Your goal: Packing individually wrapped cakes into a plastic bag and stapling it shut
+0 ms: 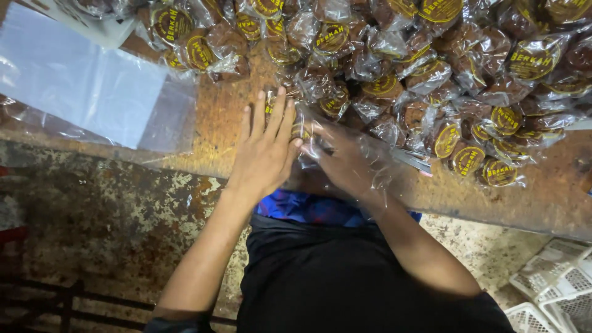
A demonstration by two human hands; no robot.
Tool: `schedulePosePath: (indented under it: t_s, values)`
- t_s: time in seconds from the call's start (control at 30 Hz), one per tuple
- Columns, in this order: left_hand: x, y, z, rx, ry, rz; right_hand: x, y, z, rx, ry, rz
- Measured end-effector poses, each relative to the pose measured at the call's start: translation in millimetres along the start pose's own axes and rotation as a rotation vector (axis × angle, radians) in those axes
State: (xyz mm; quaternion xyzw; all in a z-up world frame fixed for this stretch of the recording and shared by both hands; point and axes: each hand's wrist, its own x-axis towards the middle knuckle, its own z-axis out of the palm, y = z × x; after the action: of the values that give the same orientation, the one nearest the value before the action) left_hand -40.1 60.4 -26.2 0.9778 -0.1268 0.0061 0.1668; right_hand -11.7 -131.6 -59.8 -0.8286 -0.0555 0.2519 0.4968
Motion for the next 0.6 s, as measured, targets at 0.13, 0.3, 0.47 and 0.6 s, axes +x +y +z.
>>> schedulePosePath:
  t_s: [0.13, 0.3, 0.47, 0.6]
  values:
    - [4, -6, -1, 0.04, -0.001, 0.005, -1, -8, -9, -0.069, -0.212, -0.142]
    - [7, -2, 4, 0.078, -0.069, -0.034, 2, 33, 8, -1.078, 0.714, -1.049]
    - [6, 6, 11, 0.113, -0.078, -0.016, 25, 43, 15, -0.287, 0.251, -0.084]
    - [9, 5, 8, 0.169, -0.105, -0.05, 13, 4, 5, 0.102, 0.061, -0.229]
